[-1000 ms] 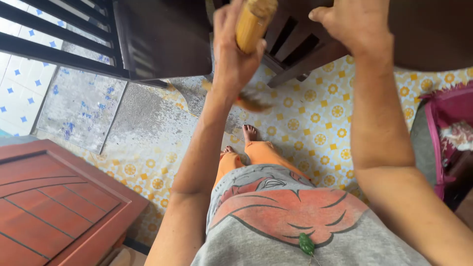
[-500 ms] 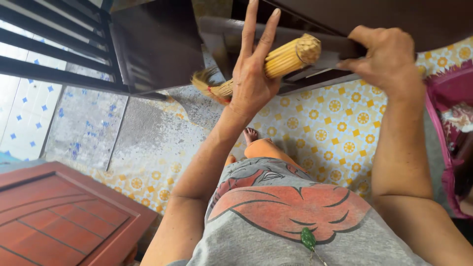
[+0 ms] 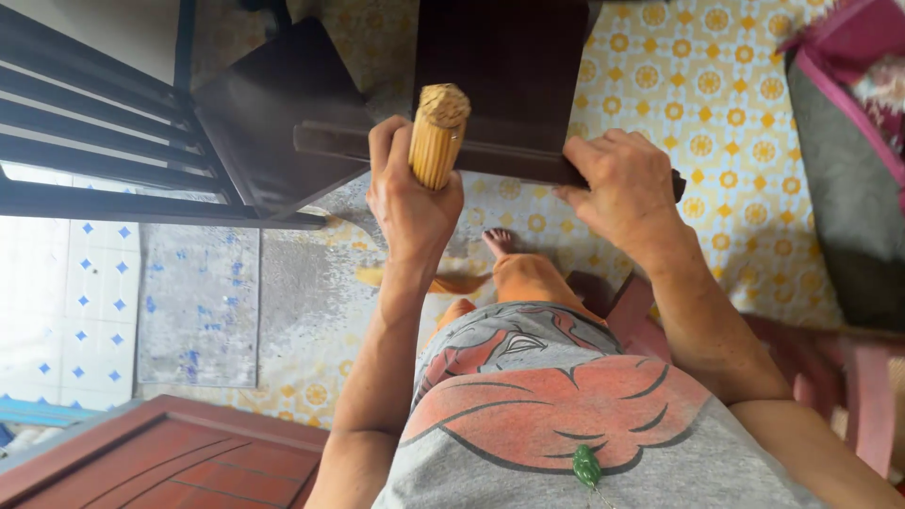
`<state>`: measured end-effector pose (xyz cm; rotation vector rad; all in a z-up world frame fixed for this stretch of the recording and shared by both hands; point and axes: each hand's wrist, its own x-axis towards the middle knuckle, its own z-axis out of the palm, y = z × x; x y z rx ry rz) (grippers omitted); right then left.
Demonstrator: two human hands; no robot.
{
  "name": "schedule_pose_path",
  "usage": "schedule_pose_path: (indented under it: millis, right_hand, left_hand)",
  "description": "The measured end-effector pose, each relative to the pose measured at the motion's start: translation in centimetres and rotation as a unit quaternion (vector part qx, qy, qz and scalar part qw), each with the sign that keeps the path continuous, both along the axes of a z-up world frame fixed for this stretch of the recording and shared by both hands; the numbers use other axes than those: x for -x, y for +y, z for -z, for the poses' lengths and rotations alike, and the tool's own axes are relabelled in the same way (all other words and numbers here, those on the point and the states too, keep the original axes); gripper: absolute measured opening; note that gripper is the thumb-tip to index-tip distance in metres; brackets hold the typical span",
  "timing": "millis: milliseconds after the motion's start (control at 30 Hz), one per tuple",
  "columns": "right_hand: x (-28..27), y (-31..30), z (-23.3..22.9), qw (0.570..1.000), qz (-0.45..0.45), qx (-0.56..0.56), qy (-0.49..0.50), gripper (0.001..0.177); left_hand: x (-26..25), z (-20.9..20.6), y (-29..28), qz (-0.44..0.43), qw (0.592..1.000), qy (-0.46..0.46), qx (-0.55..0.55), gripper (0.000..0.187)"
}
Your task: The person sweeps the floor in several areas by hand using a small broom, moving chairs and reaching under a table, a desk, and a shoe rack.
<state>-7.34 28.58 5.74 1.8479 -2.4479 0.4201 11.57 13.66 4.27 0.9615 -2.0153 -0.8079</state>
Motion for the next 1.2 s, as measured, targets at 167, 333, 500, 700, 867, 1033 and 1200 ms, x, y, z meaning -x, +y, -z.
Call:
schedule_pose_path:
  millis: [167, 333, 500, 700, 867, 1033, 1200]
  right_hand:
    - [-9.1, 3.0, 0.6, 1.000, -0.013, -0.009, 0.021, 0.036]
    - [-17.3, 4.8, 2.5, 0.998, -0.048, -0.011, 0.044, 0.031]
    - [-24.5, 4.3, 3.4, 0.998, -0.048, 0.014, 0.025, 0.027]
    - [-26.8, 1.5, 3.0, 0.999, -0.025, -0.018, 0.013, 0.029]
    - [-21.2, -0.3, 1.4, 0.998, 0.019, -0.066, -0.004, 0.040]
    - [-9.6, 0.9, 0.0, 0.993, 0.121, -0.007, 0.008, 0.045]
    - [-0.7, 2.9, 0.6, 0.987, 0.076, 0.112, -0.086, 0.044]
  left_hand:
    - [-8.3, 1.3, 3.1, 0.017, 0.999, 0.037, 0.011, 0.042]
    - [-16.1, 3.1, 4.2, 0.032, 0.998, 0.057, 0.001, 0.037]
    - [-21.5, 2.4, 1.3, 0.087, 0.995, 0.048, 0.013, 0.039]
    - [-22.0, 1.0, -3.0, 0.152, 0.988, 0.013, 0.017, 0.052]
    - [-16.7, 1.0, -5.7, 0.230, 0.970, 0.029, 0.077, 0.058]
    - [-6.1, 2.3, -6.8, 0.271, 0.959, 0.059, 0.060, 0.066]
    - [0.8, 3.5, -4.8, 0.176, 0.977, 0.086, 0.079, 0.062]
